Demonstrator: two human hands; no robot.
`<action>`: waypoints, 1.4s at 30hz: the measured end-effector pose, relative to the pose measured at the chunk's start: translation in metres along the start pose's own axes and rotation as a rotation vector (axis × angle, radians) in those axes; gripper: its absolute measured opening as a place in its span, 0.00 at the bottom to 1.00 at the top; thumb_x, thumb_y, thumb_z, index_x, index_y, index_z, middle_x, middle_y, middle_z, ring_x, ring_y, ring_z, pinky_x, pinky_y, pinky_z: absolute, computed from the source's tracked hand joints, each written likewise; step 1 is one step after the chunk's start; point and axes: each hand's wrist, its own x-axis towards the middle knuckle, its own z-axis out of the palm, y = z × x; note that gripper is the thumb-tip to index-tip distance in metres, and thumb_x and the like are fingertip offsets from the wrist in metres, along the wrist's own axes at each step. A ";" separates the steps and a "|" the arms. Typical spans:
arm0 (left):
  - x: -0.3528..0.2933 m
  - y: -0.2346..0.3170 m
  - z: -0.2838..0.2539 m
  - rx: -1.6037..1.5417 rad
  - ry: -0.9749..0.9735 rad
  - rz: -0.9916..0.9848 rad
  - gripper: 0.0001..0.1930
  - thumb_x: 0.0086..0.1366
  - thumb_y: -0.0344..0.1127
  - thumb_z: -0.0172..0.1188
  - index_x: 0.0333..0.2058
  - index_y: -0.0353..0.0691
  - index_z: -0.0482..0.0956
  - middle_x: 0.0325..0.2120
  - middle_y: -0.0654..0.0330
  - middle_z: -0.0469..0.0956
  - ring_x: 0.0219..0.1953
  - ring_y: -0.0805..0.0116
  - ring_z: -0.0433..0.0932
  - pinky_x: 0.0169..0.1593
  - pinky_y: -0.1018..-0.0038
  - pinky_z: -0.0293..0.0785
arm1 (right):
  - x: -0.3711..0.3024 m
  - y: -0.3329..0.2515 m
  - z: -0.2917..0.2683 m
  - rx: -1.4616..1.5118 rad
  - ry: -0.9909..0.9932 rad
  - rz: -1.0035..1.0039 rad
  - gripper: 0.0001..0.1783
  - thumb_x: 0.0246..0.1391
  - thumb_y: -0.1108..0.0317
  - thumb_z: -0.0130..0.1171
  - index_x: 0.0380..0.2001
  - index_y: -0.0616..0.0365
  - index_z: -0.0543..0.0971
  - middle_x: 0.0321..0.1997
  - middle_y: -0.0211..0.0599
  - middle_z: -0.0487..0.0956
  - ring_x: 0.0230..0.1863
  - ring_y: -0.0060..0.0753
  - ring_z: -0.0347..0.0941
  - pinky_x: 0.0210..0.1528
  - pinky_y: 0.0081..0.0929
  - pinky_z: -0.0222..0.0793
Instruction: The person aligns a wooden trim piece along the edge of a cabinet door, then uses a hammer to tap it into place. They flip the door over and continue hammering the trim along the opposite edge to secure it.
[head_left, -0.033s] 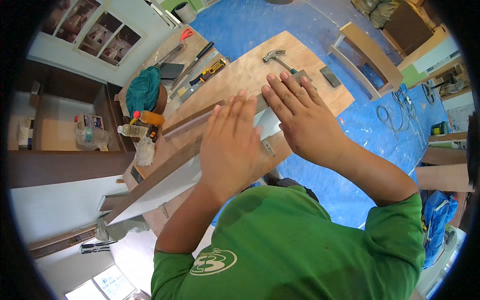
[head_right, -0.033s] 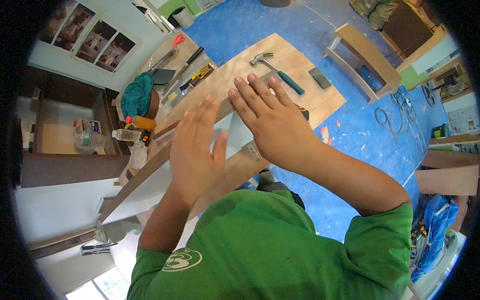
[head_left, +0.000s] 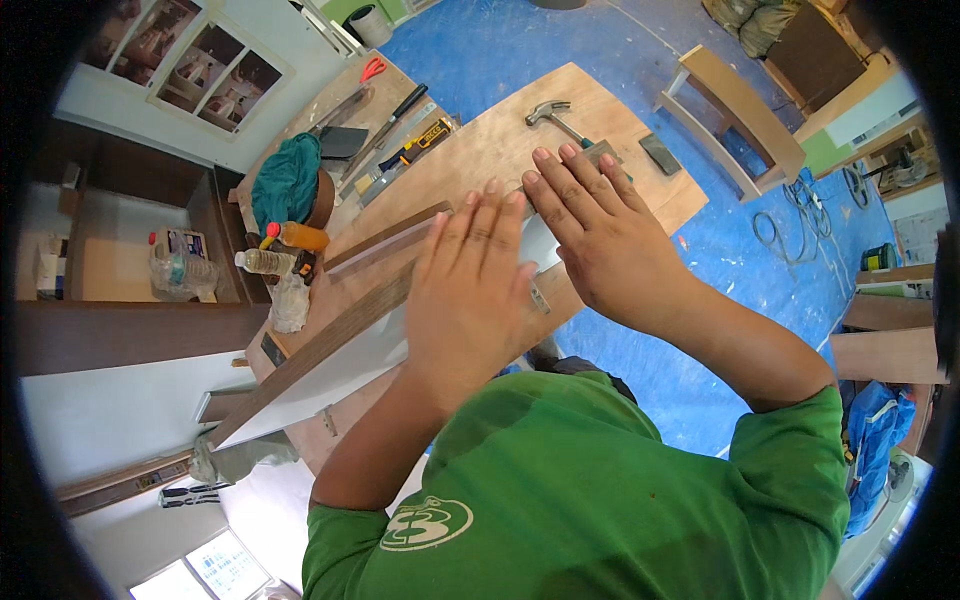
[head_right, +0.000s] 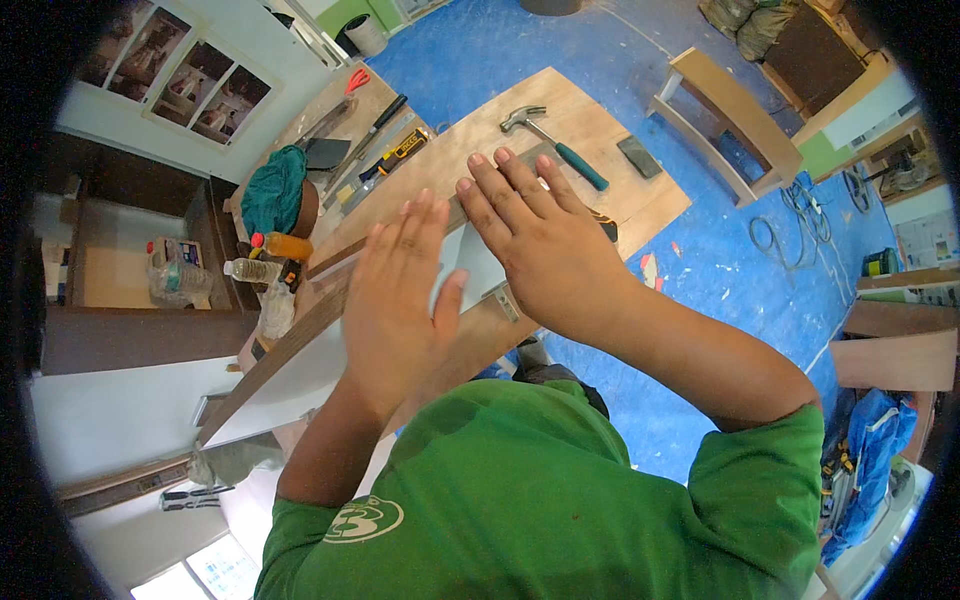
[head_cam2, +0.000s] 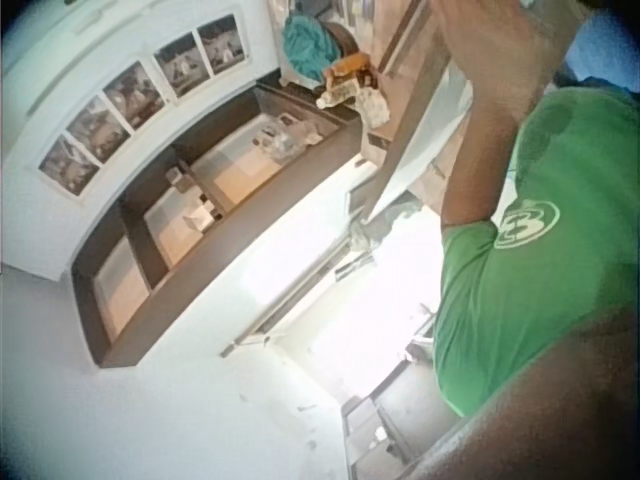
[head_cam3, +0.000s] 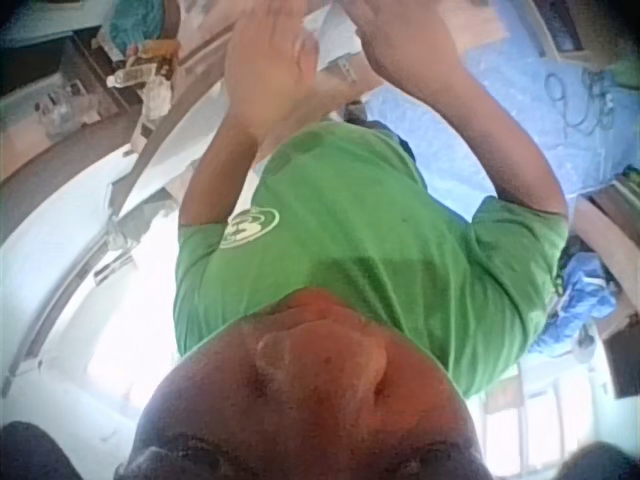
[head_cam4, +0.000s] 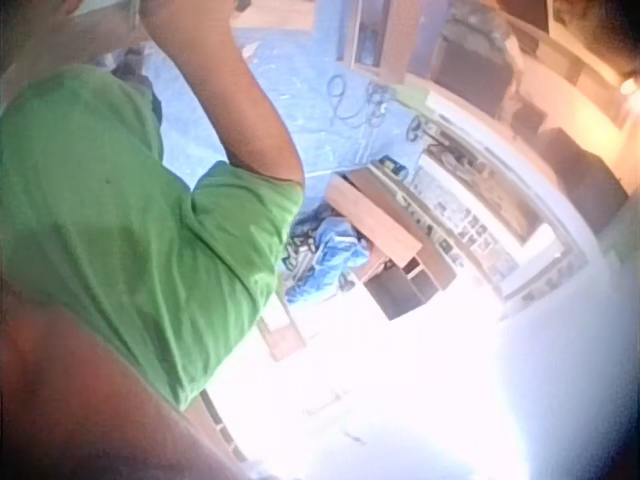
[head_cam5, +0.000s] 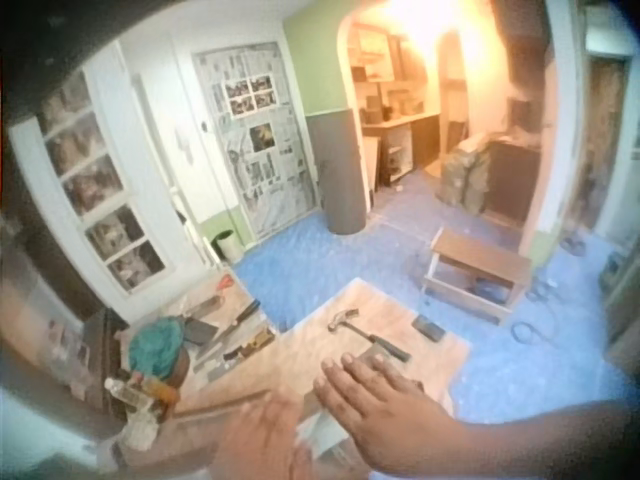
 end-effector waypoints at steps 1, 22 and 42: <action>-0.002 0.003 0.002 0.014 -0.052 0.000 0.31 0.72 0.41 0.62 0.70 0.38 0.69 0.70 0.47 0.71 0.71 0.46 0.70 0.74 0.48 0.62 | -0.001 0.000 0.001 0.009 0.028 -0.006 0.44 0.58 0.70 0.62 0.77 0.59 0.62 0.83 0.48 0.59 0.84 0.53 0.52 0.84 0.56 0.44; -0.110 -0.125 -0.081 0.162 -0.198 -0.426 0.27 0.79 0.53 0.52 0.63 0.41 0.81 0.69 0.50 0.75 0.70 0.46 0.72 0.76 0.48 0.56 | -0.009 0.001 -0.004 0.311 0.151 0.048 0.45 0.50 0.80 0.62 0.75 0.58 0.67 0.81 0.50 0.63 0.83 0.55 0.55 0.82 0.55 0.50; -0.107 -0.114 -0.080 0.065 -0.127 -0.474 0.23 0.74 0.51 0.60 0.56 0.39 0.85 0.52 0.49 0.86 0.54 0.48 0.83 0.58 0.58 0.76 | -0.030 0.189 0.252 0.504 0.142 0.736 0.21 0.59 0.61 0.70 0.53 0.58 0.83 0.48 0.53 0.84 0.46 0.53 0.81 0.52 0.47 0.78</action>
